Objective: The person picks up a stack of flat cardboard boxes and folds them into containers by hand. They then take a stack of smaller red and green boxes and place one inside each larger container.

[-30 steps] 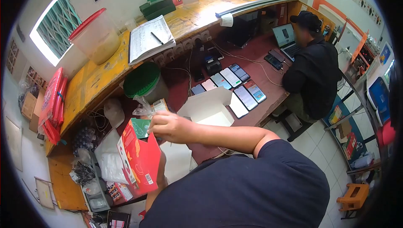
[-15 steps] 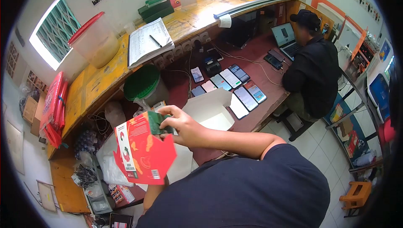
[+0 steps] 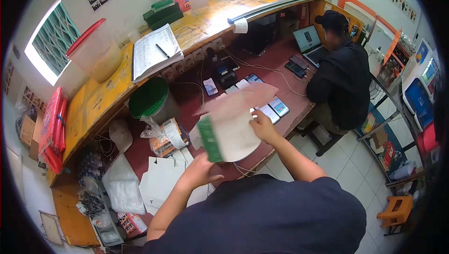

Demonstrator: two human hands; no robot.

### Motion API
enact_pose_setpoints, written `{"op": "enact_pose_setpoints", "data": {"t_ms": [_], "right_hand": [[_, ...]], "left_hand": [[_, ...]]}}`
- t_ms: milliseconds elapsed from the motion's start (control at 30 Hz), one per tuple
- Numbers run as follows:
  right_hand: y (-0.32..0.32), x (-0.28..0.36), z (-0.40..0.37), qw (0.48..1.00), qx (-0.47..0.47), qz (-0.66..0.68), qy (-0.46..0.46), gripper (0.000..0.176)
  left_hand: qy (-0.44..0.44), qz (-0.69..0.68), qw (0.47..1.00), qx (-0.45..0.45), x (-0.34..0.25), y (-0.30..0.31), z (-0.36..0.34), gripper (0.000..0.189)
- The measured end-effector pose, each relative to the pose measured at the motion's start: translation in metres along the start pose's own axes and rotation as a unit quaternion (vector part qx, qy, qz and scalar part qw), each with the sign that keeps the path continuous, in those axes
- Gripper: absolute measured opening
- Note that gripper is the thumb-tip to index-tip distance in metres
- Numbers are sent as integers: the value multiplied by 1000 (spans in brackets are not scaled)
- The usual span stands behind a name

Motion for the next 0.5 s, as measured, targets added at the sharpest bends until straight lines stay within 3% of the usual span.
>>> {"op": "enact_pose_setpoints", "data": {"t_ms": [33,67,167,267,300,433,500], "right_hand": [[3,-24,-1,997,29,-69,11,28],[3,-32,-5,989,57,-137,20,29],[-1,-40,-12,987,25,-158,4,28],[-13,-52,4,972,24,-228,60,27],[-18,-54,10,970,41,-237,42,26],[-31,-62,33,938,83,-321,98,29],[-31,-60,39,937,98,-322,89,32]], "left_hand": [[-20,96,995,24,15,-13,1,75],[-22,96,995,25,25,-20,6,75],[-107,125,979,120,58,-37,21,99],[-130,177,959,177,84,-47,31,96],[-91,206,935,276,88,-50,34,85],[-131,149,961,192,98,-63,24,63],[-149,149,954,213,98,-66,20,67]]}}
Point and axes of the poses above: each hand's wrist, its own z-axis towards the middle knuckle, its own y-axis out of the back of the hand, x = y × z, the point moved 2 cm from there along z, towards the middle knuckle, and after that the axes turned 15 degrees about -x, right-handed, at the moved point
